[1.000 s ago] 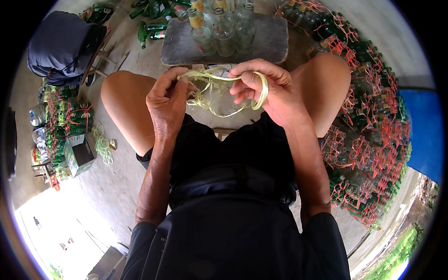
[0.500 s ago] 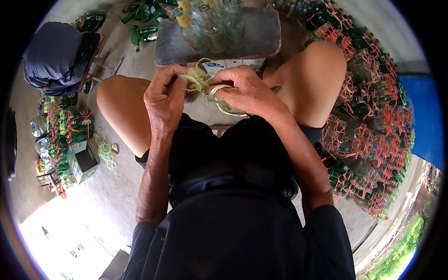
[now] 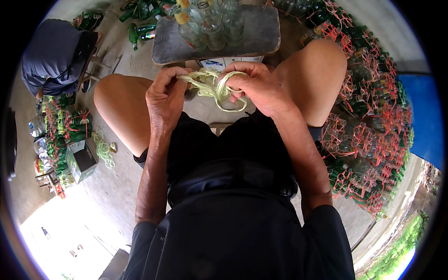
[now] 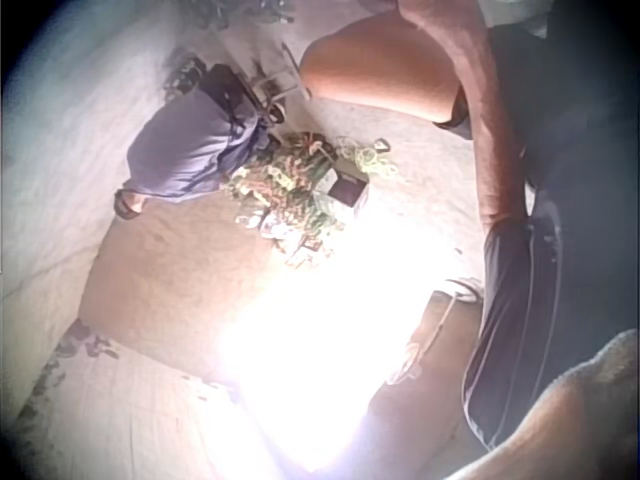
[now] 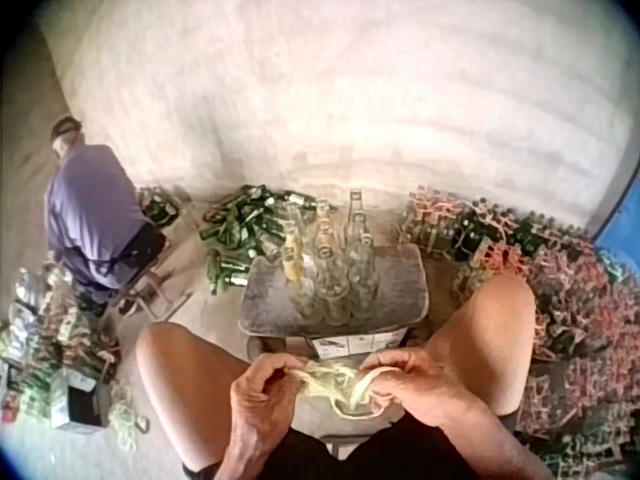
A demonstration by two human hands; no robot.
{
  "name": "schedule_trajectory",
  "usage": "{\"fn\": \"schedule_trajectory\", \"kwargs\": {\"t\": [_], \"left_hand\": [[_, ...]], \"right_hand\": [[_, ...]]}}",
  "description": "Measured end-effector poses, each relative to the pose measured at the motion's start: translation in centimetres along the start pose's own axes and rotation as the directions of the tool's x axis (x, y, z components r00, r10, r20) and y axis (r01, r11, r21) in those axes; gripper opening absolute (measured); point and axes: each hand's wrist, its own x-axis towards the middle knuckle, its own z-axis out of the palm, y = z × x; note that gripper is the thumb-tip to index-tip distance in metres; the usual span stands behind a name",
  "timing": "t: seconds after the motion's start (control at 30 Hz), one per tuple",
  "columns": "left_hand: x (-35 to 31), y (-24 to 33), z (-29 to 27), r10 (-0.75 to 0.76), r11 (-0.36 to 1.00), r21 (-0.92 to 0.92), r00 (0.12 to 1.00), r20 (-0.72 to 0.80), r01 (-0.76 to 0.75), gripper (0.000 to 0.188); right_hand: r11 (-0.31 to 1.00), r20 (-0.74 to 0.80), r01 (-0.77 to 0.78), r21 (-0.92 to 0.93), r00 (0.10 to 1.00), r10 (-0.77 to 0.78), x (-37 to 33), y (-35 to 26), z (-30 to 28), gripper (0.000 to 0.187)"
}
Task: The person sits on the floor and sorts empty glass bottles by picking them up from a pile and placing them onto a metal tray. They handle the bottles one by one, arranging them upright on the tray. Later, they pick up a bundle of yellow rope and begin to untangle it.
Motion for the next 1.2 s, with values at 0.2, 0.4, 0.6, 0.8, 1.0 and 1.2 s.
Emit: {"fn": "schedule_trajectory", "kwargs": {"t": [0.2,0.4,0.6,0.8,1.0,1.2], "left_hand": [[-0.2,-0.1,-0.4,-0.031,0.998,0.061,0.999,-0.039,0.033,0.015],[-0.3,-1.2,-1.3,-0.033,0.984,0.172,0.999,-0.04,0.04,0.017],[0.7,-0.6,-2.7,0.12,0.855,0.505,0.992,0.029,-0.118,0.019],[1.1,-2.9,-4.8,0.096,0.75,0.64,0.985,0.142,-0.165,0.019],[0.9,-5.4,-6.4,-0.008,0.683,0.715,0.977,0.214,-0.152,0.015],[0.7,-6.8,-6.6,-0.105,0.634,0.767,0.972,0.21,-0.098,0.019]], "right_hand": [[0.993,-0.011,0.023,0.117,1.0,-0.022,-0.2,0.0,0.0,0.013],[0.972,-0.092,0.081,0.219,0.994,-0.062,-0.1,-0.1,-0.7,0.014],[0.885,0.024,0.158,0.437,0.982,-0.187,-0.4,-1.2,-2.6,0.014],[0.847,0.13,0.221,0.484,0.939,-0.32,-1.1,-3.2,-2.7,0.018],[0.79,0.138,0.232,0.567,0.919,-0.369,-2.2,-5.7,-2.6,0.027],[0.766,0.144,0.288,0.575,0.886,-0.441,-4.0,-8.2,-2.8,0.025]]}}
